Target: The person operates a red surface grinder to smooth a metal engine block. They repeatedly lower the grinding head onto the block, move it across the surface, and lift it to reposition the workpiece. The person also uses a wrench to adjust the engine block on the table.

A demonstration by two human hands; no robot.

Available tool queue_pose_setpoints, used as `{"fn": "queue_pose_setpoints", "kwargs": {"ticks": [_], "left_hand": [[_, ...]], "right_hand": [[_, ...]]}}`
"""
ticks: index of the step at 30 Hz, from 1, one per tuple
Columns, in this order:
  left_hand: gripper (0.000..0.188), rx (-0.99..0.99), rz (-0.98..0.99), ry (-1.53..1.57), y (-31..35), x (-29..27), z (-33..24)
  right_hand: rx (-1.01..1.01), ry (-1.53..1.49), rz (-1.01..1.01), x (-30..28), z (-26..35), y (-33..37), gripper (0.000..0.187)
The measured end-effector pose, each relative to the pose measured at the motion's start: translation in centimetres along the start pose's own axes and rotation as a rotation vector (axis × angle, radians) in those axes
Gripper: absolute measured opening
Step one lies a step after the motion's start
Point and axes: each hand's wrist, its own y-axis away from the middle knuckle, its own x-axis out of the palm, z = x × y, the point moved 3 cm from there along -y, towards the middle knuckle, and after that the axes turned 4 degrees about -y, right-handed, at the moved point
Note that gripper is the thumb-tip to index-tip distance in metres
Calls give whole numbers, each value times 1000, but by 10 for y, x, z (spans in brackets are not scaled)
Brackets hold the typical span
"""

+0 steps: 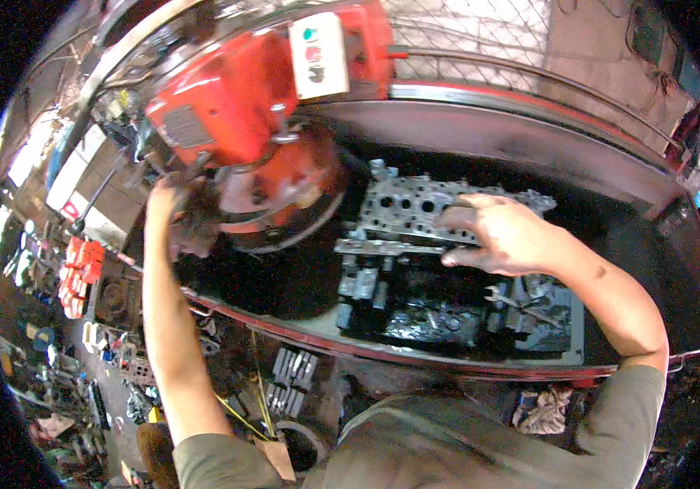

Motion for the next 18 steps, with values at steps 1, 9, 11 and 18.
{"fn": "queue_pose_setpoints", "kwargs": {"ticks": [1, 9, 11, 18], "left_hand": [[54, 24, 4, -24, 6, -6, -10], [38, -167, 149, 188, 33, -47, -47], [44, 16, 127, 105, 31, -48, -45], [39, 112, 70, 122, 26, -40, -36]], "right_hand": [[-27, -50, -120, 10, 21, -26, 37], [288, -530, -1207, 42, 43, -286, 34], [218, -983, -1281, 48, 17, -334, 38], [442, 209, -1481, 74, 49, -331, 13]]}}
